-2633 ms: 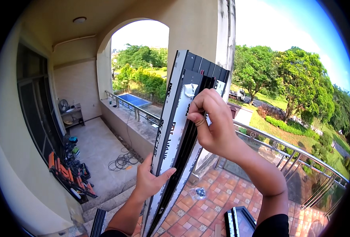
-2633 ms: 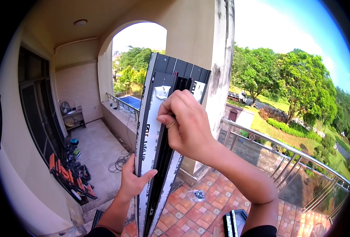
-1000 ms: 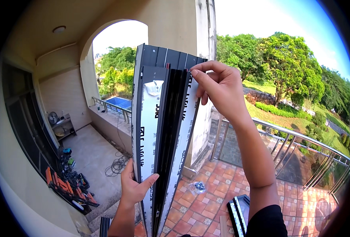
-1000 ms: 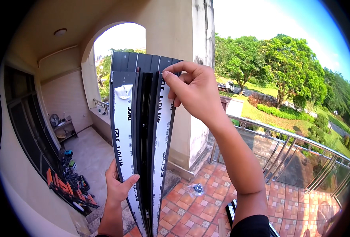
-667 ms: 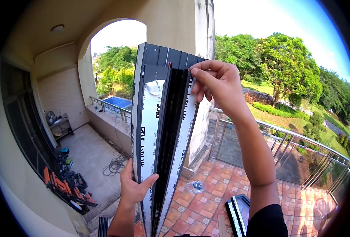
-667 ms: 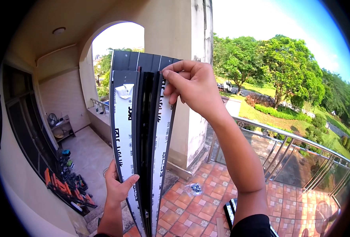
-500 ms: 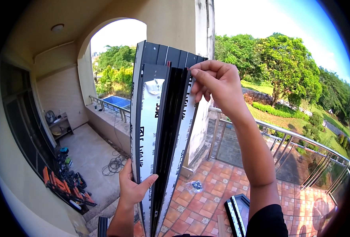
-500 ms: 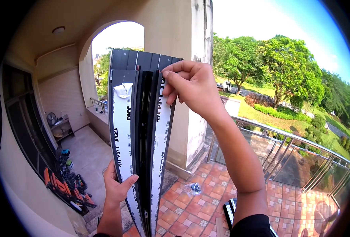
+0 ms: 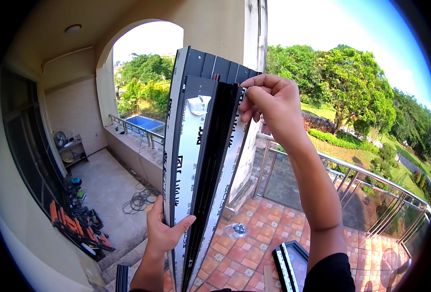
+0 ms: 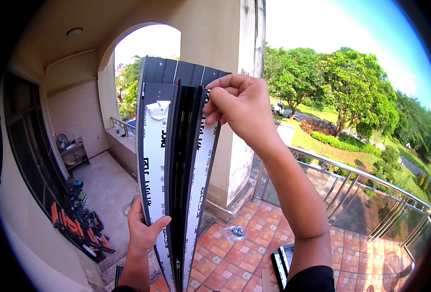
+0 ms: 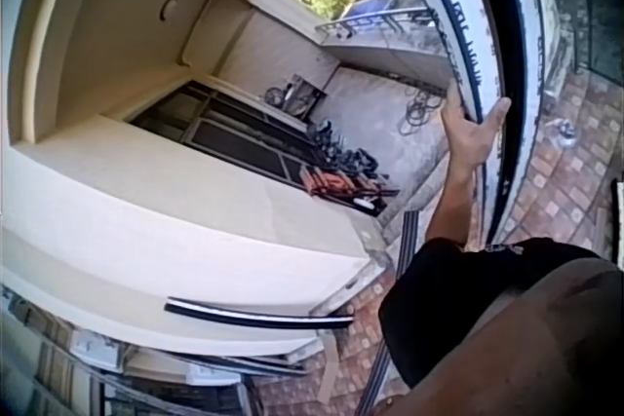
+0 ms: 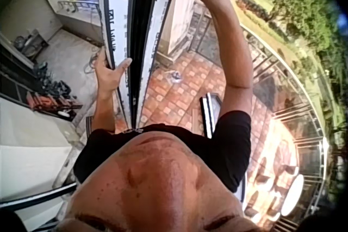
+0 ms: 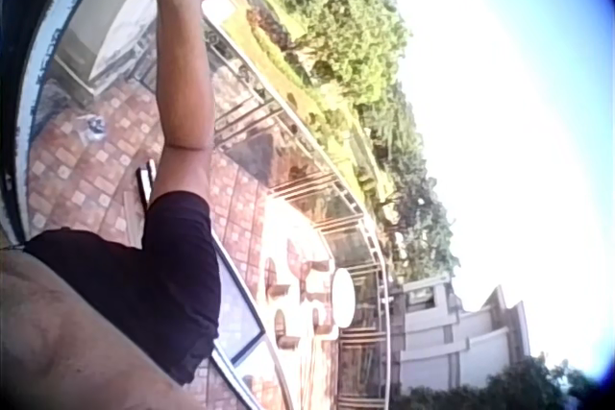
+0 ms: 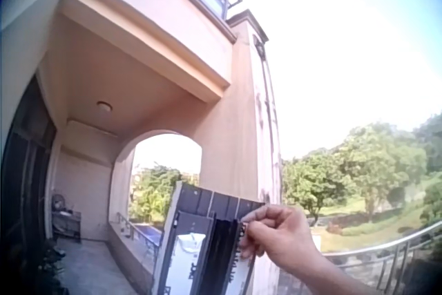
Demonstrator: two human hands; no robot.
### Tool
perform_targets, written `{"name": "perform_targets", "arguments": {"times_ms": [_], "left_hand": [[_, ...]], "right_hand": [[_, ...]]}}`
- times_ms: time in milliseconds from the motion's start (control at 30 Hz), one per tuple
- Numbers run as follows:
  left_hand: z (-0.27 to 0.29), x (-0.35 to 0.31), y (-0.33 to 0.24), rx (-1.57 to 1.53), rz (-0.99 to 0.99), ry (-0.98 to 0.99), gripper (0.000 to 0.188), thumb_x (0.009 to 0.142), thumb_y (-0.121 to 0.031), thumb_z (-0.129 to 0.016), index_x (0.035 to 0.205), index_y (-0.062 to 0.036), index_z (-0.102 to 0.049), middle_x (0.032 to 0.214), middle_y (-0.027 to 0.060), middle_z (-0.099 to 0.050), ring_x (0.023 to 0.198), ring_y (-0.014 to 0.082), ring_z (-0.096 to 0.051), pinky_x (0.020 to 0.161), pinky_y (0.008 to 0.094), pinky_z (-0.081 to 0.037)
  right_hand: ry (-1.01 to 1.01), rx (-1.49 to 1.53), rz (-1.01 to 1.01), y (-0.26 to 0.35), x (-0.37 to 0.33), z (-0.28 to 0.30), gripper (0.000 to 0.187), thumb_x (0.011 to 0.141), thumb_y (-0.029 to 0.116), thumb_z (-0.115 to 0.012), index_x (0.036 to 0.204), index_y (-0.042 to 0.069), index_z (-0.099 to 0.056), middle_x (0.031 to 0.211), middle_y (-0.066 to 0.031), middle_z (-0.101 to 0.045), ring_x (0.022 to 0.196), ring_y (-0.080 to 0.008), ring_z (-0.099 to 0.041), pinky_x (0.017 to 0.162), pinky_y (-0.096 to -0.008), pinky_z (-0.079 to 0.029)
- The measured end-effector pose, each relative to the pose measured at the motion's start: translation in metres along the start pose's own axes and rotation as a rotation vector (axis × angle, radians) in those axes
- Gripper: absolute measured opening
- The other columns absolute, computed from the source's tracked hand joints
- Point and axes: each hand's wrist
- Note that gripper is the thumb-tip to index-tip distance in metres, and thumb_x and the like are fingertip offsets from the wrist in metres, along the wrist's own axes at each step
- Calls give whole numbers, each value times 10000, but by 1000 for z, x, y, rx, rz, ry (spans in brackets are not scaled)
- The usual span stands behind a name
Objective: The person assembles aluminum window frame components on an outdoor patio, aligning long metal pieces and peeling protective film from the surfaces.
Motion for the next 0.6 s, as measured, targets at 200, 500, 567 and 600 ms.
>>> {"name": "perform_targets", "arguments": {"times_ms": [200, 500, 567, 600], "left_hand": [[1, 1, 1, -16, 4, 9, 452, 850, 44, -804, 1246, 52, -587, 1077, 107, -744, 958, 122, -706, 877, 269, -559], [-1, -1, -1, -4, -5, 22, 446, 852, 31, -806, 1241, 54, -590, 1070, 102, -741, 941, 120, -701, 861, 265, -558], [0, -2, -1, 4, -8, 20, 444, 852, 31, -806, 1239, 54, -591, 1069, 101, -741, 937, 119, -700, 860, 265, -558], [0, -3, 0, -3, -4, 19, 446, 852, 33, -804, 1242, 55, -589, 1069, 102, -741, 939, 120, -701, 860, 265, -558]], "right_hand": [[38, -92, 16, 5, -4, 12, 226, 969, 140, -731, 1053, -70, -727, 704, -98, -732, 540, -124, -689, 492, -232, -514], [62, -34, 80, -2, -4, 13, 230, 988, 144, -741, 1028, -82, -728, 697, -96, -724, 538, -124, -674, 496, -243, -522], [56, -34, 89, -1, -6, 10, 196, 983, 104, -717, 1018, -89, -721, 700, -103, -721, 546, -130, -681, 503, -241, -521], [55, -33, 89, 0, -6, 9, 196, 983, 104, -717, 1018, -89, -721, 700, -103, -721, 546, -130, -681, 503, -241, -521]]}}
Point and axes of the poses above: each hand's wrist, its own x-axis towards the middle knuckle, its own z-axis out of the back of the hand, y = z × x
